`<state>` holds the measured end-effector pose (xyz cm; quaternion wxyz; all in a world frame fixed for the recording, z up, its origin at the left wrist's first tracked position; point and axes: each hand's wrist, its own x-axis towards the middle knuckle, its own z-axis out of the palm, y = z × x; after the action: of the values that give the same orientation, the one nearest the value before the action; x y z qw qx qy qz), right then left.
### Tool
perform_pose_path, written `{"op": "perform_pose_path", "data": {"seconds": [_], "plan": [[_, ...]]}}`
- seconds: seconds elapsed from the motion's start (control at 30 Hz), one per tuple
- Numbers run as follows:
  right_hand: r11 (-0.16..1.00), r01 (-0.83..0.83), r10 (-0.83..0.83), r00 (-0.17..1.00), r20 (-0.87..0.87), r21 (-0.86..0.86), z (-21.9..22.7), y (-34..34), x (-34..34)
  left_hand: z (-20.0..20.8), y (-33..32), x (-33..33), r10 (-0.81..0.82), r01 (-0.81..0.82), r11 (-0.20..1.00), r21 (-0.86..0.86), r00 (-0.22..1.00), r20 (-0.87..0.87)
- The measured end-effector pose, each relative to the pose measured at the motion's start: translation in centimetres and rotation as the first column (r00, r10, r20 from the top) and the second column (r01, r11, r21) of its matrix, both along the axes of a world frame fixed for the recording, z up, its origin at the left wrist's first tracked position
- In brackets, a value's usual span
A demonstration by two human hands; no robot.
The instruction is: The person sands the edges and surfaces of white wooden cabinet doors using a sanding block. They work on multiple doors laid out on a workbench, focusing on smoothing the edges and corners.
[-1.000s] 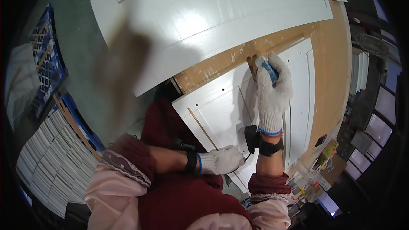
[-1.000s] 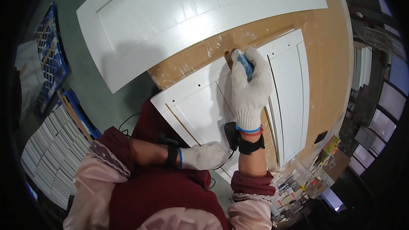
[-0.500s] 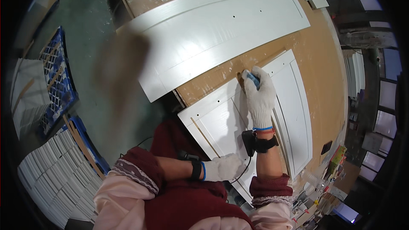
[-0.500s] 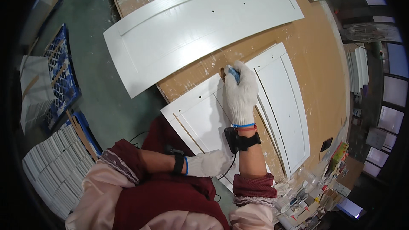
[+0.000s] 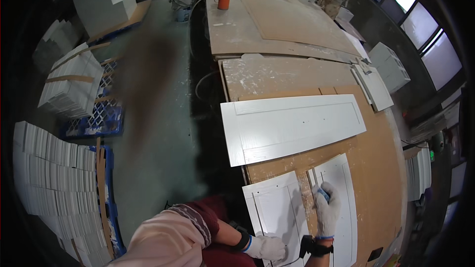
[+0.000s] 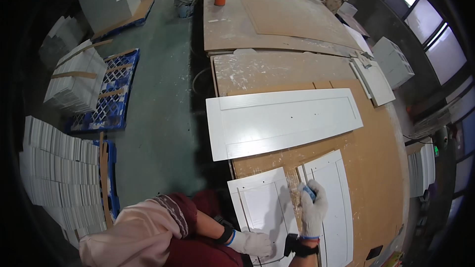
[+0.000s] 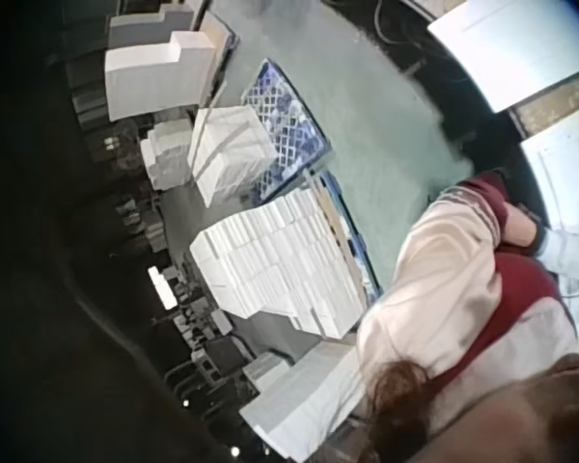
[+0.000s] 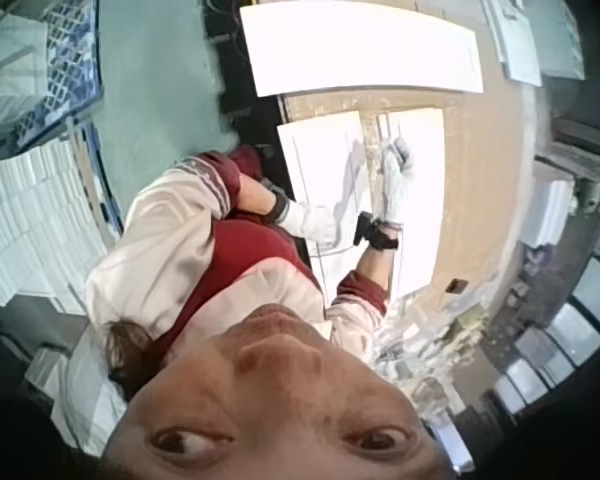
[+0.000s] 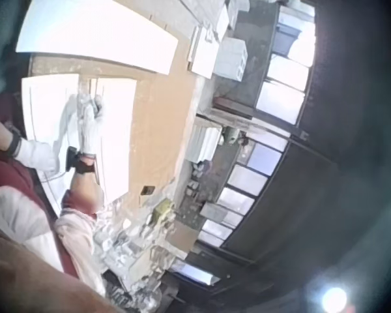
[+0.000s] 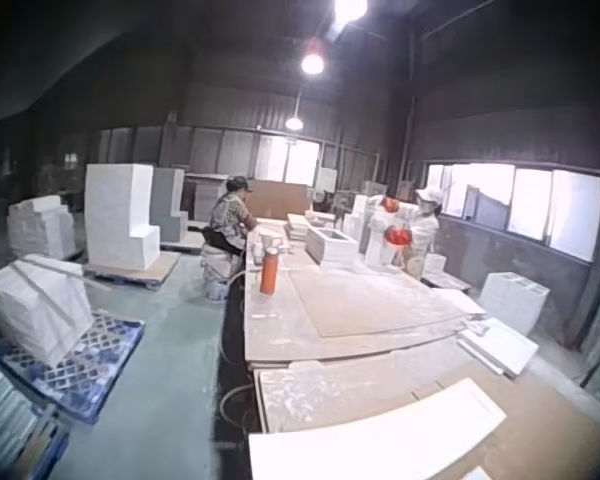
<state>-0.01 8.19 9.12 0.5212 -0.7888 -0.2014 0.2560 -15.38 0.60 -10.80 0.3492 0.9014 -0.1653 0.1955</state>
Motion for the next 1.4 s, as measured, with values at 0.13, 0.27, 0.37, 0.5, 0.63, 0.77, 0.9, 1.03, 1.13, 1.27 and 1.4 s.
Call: {"op": "perform_pose_path", "data": {"seconds": [0.13,0.27,0.37,0.5,0.63,0.77,0.9,1.03,1.13,1.27,1.4], "plan": [[0.967,0.204,-0.209,0.978,0.016,0.149,5.4,-10.9,-0.8,9.0,3.3,0.0,-0.031,0.057,0.979,0.194,0.99,-0.138],[0.928,0.362,-0.365,0.931,0.02,0.087,11.2,-19.8,-4.9,14.9,6.8,2.6,-0.245,0.304,0.907,0.291,0.944,-0.221],[0.836,0.535,-0.547,0.83,0.108,0.123,13.1,-27.5,-9.3,18.8,7.5,5.7,-0.322,0.488,0.827,0.279,0.818,-0.477],[0.61,0.744,-0.786,0.611,0.09,0.273,11.2,-36.0,-15.7,22.6,6.4,10.6,-0.291,0.613,0.721,0.324,0.691,-0.661],[0.508,0.826,-0.851,0.525,-0.006,0.246,7.6,-39.4,-22.2,23.9,8.4,14.1,-0.361,0.676,0.736,0.028,0.427,-0.829],[0.343,0.87,-0.904,0.408,-0.128,0.353,2.4,-40.0,-25.5,22.1,9.0,15.3,-0.368,0.51,0.799,-0.32,-0.008,-0.93],[0.242,0.889,-0.884,0.368,-0.29,0.389,-2.9,-39.3,-25.5,20.0,7.6,15.7,-0.413,0.462,0.785,-0.413,-0.107,-0.904],[0.253,0.877,-0.893,0.374,-0.249,0.409,-5.7,-39.1,-22.6,18.3,7.5,17.4,-0.259,0.442,0.849,-0.29,-0.131,-0.957],[0.042,0.894,-0.912,0.217,-0.349,0.446,-7.1,-39.3,-21.8,18.0,4.9,18.4,-0.167,0.452,0.874,-0.18,-0.069,-0.984],[-0.03,0.922,-0.956,0.086,-0.279,0.386,-9.7,-39.4,-22.0,16.3,4.6,19.3,-0.182,0.523,0.846,-0.102,0.104,-0.978],[-0.124,0.939,-0.965,-0.039,-0.26,0.32,-10.6,-39.2,-22.0,16.8,3.6,16.2,-0.131,0.463,0.758,0.459,0.798,-0.589]]}}
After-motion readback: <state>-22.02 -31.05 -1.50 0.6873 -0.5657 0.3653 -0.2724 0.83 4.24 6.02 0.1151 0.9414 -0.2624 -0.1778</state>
